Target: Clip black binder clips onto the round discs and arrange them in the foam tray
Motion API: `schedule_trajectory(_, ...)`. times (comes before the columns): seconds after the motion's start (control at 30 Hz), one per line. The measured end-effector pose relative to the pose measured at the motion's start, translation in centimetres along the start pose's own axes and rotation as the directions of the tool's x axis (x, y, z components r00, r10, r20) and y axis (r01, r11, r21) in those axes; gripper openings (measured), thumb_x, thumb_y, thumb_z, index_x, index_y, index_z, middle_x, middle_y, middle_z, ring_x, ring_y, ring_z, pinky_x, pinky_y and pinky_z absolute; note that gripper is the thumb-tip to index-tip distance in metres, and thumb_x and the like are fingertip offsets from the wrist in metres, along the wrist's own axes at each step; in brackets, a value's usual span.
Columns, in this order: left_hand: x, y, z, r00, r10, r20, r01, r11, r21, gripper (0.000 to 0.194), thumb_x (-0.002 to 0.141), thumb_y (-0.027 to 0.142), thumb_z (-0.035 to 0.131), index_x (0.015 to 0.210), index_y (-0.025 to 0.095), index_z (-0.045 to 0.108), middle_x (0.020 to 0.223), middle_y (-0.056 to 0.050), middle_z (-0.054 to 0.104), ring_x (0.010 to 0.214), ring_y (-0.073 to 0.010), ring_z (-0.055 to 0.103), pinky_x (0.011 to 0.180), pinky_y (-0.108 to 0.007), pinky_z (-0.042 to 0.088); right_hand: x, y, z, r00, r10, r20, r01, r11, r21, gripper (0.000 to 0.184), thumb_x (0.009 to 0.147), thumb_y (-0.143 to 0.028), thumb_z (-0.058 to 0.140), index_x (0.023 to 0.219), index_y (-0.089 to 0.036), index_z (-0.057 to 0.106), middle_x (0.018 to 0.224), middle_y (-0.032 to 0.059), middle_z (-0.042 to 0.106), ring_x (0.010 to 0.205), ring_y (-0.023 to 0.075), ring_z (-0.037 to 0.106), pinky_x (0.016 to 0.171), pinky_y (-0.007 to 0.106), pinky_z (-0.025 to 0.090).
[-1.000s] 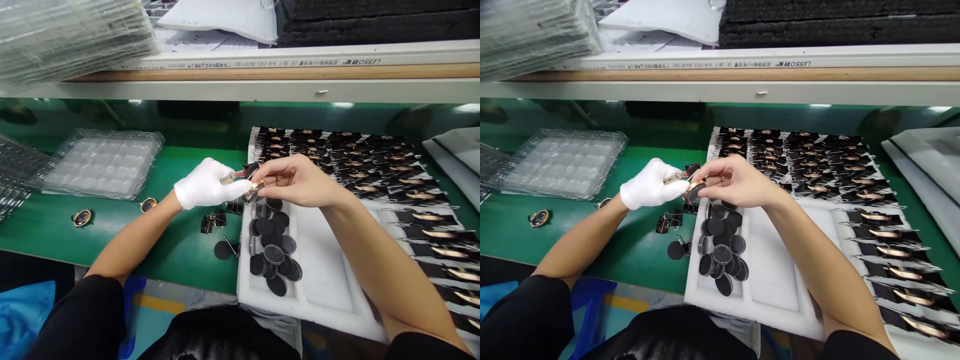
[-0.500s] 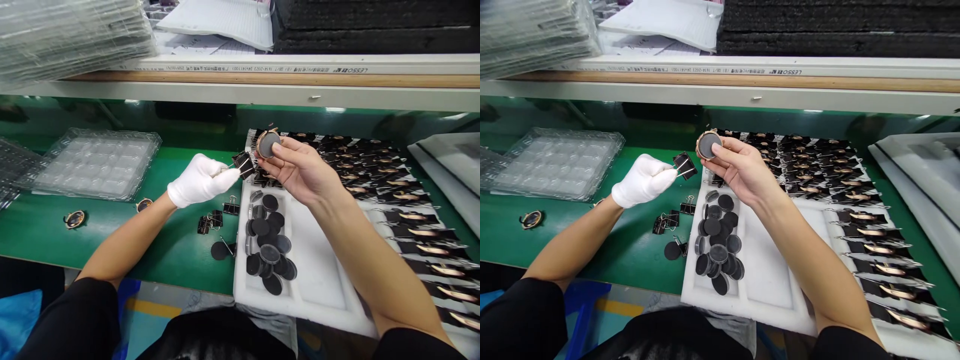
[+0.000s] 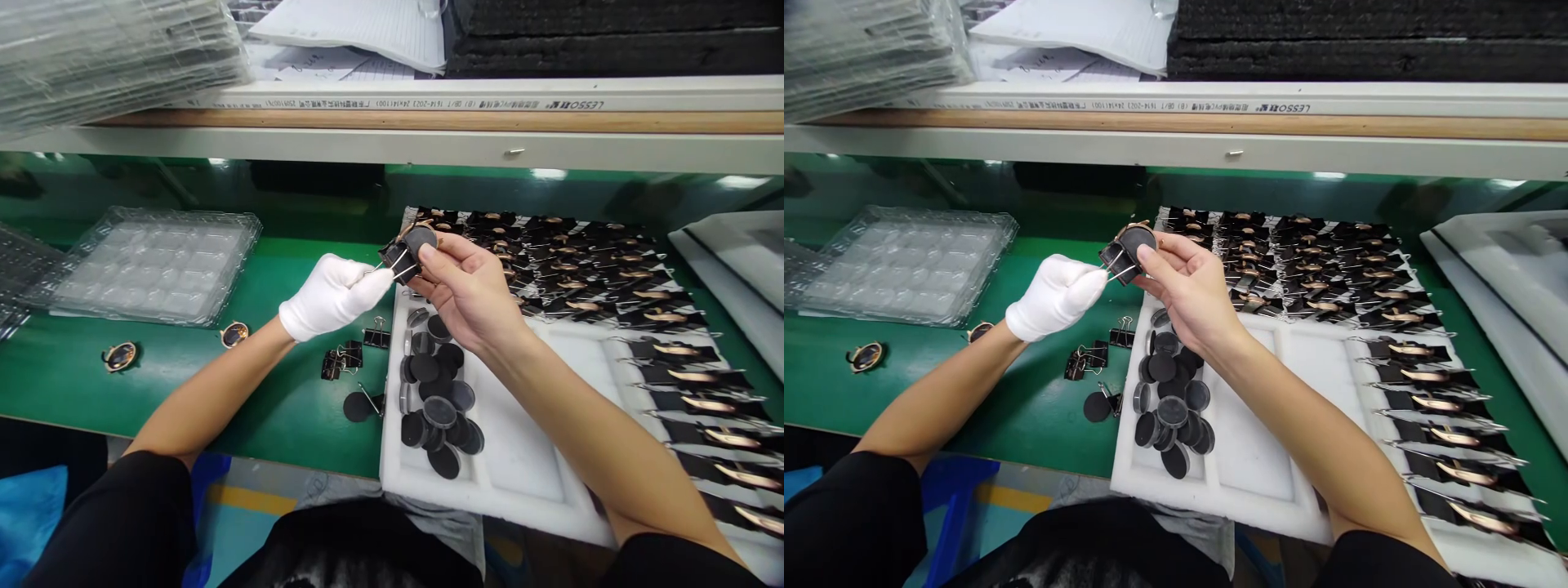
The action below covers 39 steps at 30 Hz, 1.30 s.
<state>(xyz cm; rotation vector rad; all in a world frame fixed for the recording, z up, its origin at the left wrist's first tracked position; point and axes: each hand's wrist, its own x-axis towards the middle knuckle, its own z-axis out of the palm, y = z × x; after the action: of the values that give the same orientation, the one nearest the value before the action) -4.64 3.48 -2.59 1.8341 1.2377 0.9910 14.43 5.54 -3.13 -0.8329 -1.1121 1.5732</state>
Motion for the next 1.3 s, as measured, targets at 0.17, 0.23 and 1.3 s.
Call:
schedule_trajectory(0.17,0.3,0.1,-0.4,0.999,-0.011,0.048,0.008,0.999,0.045,0.053,0.093,0.052,0.05,0.055,0.022,0.029,0.056,0.002,0.03,0.055,-0.0107,0.026,0.055,-0.031,0.023,-0.1,0.2,0.2,1.0,0.011,-0.016,-0.011,1.0,0.003,0.047,0.072,-0.05,0.091,0.109,-0.026,0.072,0.115,0.004,0.08,0.112,0.023,0.075,0.092,0.036,0.063)
schedule_trajectory(0.23,0.4,0.5,-1.5,0.985,-0.033,0.17,0.013,0.993,0.116,0.056,0.1,0.055,0.039,0.056,0.021,0.039,0.056,0.0,0.041,0.055,-0.0121,0.036,0.058,-0.031,0.031,0.1,-0.1,0.1,0.999,-0.014,-0.043,0.012,0.999,-0.046,0.049,0.075,-0.055,0.088,0.111,-0.027,0.071,0.122,0.0042,0.078,0.115,0.0235,0.074,0.092,0.036,0.063)
schedule_trajectory(1.3,1.3,1.3,-0.9,0.929,0.213,-0.302,-0.009,0.831,0.557,0.044,0.091,0.051,0.056,0.063,0.022,0.038,0.055,0.004,0.041,0.053,-0.0105,0.036,0.059,-0.029,0.029,0.7,0.4,-0.9,0.96,0.039,0.277,-0.052,0.998,0.042,0.029,0.069,-0.038,0.098,0.089,-0.023,0.084,0.089,0.0029,0.081,0.084,0.0141,0.073,0.084,0.027,0.058)
